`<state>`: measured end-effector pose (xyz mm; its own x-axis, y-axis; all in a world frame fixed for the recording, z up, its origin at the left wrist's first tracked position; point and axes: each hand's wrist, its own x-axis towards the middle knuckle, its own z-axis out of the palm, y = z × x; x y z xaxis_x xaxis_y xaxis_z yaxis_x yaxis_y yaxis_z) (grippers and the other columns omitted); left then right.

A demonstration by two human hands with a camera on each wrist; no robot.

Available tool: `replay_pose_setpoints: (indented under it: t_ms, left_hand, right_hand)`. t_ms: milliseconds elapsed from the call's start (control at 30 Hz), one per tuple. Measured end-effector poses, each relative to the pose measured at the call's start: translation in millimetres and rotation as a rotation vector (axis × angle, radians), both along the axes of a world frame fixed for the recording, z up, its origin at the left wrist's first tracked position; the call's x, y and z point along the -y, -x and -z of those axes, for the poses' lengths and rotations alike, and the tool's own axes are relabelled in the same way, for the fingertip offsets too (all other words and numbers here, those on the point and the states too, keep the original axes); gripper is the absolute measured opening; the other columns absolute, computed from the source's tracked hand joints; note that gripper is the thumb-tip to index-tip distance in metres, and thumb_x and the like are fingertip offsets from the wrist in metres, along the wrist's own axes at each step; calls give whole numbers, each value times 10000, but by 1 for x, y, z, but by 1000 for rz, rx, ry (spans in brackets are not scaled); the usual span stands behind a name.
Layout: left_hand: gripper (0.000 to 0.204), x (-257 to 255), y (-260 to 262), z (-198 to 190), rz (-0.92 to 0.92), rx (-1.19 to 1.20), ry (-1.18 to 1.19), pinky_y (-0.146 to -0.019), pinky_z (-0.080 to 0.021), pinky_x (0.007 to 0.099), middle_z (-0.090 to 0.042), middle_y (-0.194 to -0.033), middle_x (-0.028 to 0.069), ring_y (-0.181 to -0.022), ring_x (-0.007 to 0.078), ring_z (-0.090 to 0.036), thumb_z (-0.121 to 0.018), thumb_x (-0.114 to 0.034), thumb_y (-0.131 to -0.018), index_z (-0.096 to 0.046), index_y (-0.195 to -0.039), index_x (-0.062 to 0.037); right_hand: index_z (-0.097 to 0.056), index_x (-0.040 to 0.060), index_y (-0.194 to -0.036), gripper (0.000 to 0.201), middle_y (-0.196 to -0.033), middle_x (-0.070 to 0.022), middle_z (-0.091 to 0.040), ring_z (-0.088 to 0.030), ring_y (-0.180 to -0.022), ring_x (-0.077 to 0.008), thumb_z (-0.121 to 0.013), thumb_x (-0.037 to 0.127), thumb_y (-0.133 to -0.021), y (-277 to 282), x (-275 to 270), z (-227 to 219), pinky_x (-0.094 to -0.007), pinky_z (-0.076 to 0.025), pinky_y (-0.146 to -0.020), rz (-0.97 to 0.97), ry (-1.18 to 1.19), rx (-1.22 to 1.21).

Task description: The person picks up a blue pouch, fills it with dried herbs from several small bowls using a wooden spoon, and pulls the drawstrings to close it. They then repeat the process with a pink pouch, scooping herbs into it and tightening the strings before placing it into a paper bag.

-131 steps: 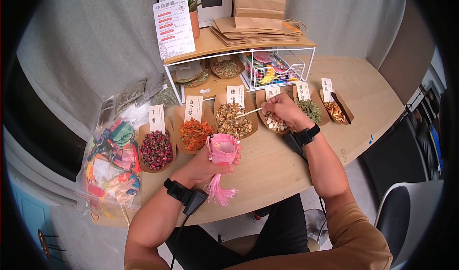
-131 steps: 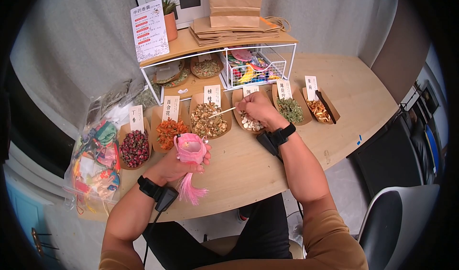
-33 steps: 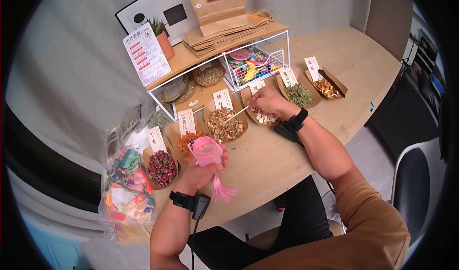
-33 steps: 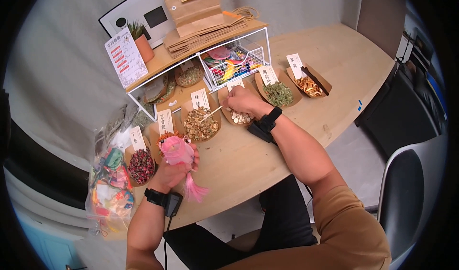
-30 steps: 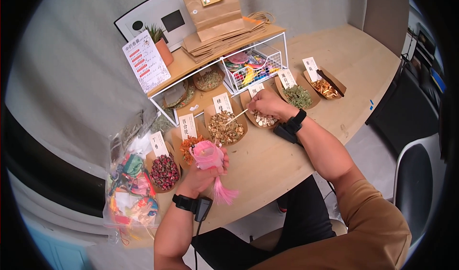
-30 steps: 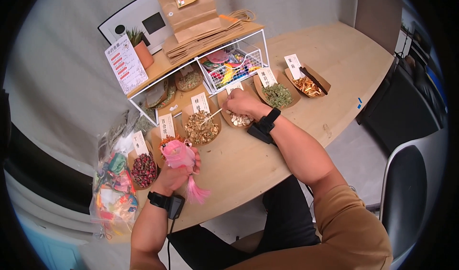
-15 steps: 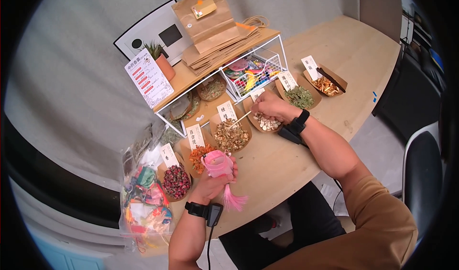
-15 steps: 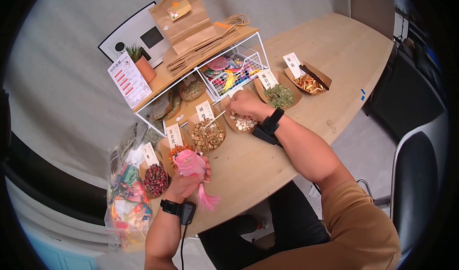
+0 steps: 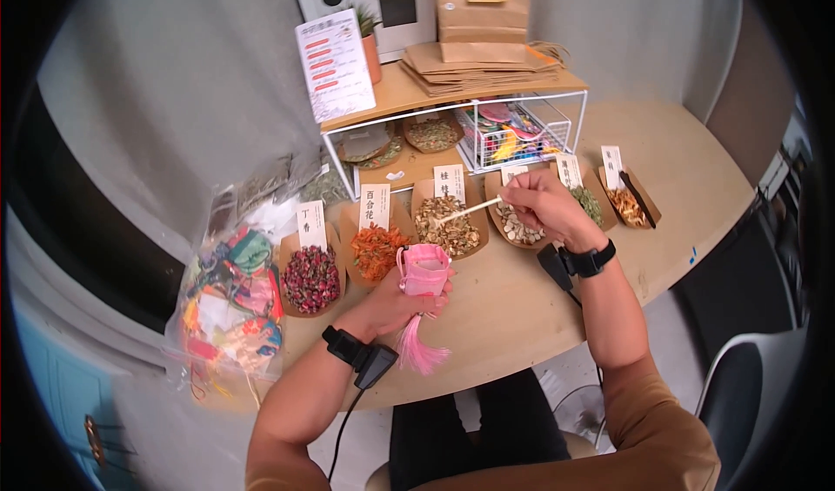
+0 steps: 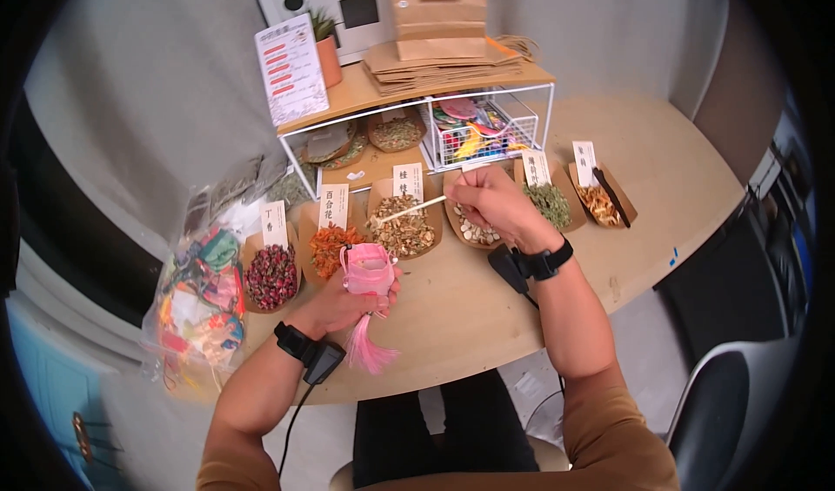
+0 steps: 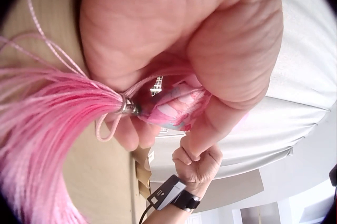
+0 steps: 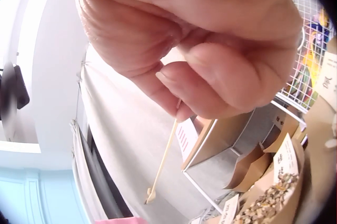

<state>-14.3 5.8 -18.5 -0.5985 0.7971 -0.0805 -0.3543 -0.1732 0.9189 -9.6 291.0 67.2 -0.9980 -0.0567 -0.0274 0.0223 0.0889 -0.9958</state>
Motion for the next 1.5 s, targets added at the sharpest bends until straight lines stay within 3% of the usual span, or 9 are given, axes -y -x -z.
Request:
replay_pose_setpoints:
  t_ms: [233,433,533,667,933,1167,1500]
  left_hand:
    - [467,0,2,4,12,34,-76,-721,-520,283,-600,-1036,49,-896,141,-612,-715,22,-790,-520,-1211,-34]
    - [496,-1,3,9,26,25,-93,-732,-524,288,-605,-1019,52,-898,146,-613,-731,26,-769,-523,-1216,-27]
    - [489,-1,3,10,33,3,-101,-742,-526,290,-604,-1020,47,-899,142,-610,-736,26,-766,-530,-1206,-27]
    - [434,-1,0,5,26,0,-104,-738,-503,289,-596,-1025,37,-854,122,-598,-746,6,-766,-547,-1150,-34]
    - [475,0,2,7,59,-19,-129,-761,-524,285,-601,-1025,42,-913,140,-606,-722,42,-767,-534,-1198,-28]
    - [494,3,1,2,34,-3,-97,-765,-526,283,-610,-1032,50,-924,141,-615,-721,48,-763,-533,-1216,-18]
    - [498,1,2,3,54,3,-141,-775,-527,282,-613,-1034,51,-925,140,-616,-732,48,-761,-535,-1215,-13]
  right_hand:
    - [-577,38,-710,241,-561,49,-482,-375,-458,-21,-650,141,-916,-6,8,4,-200,-272,-414,-130,-11,-131]
    - [-632,27,-747,194,-576,45,-519,-385,-461,-20,-694,149,-885,4,6,20,-188,-295,-431,-68,-15,-333]
    - [-633,35,-731,195,-577,47,-526,-390,-470,-13,-695,141,-882,12,1,23,-184,-296,-435,29,120,-329]
    - [-571,68,-676,230,-545,41,-478,-391,-441,-31,-684,112,-872,25,-8,28,-197,-283,-401,284,-68,-265]
    - [-640,-6,-682,219,-600,43,-550,-418,-537,-31,-704,122,-847,39,-23,48,-238,-350,-489,374,-358,-292]
    - [-669,-18,-699,213,-593,29,-573,-446,-543,-42,-705,133,-845,32,-16,42,-242,-373,-499,273,-481,-223]
    - [-650,-5,-684,239,-581,27,-534,-423,-534,-54,-695,157,-853,32,-13,46,-259,-360,-489,135,-402,-11]
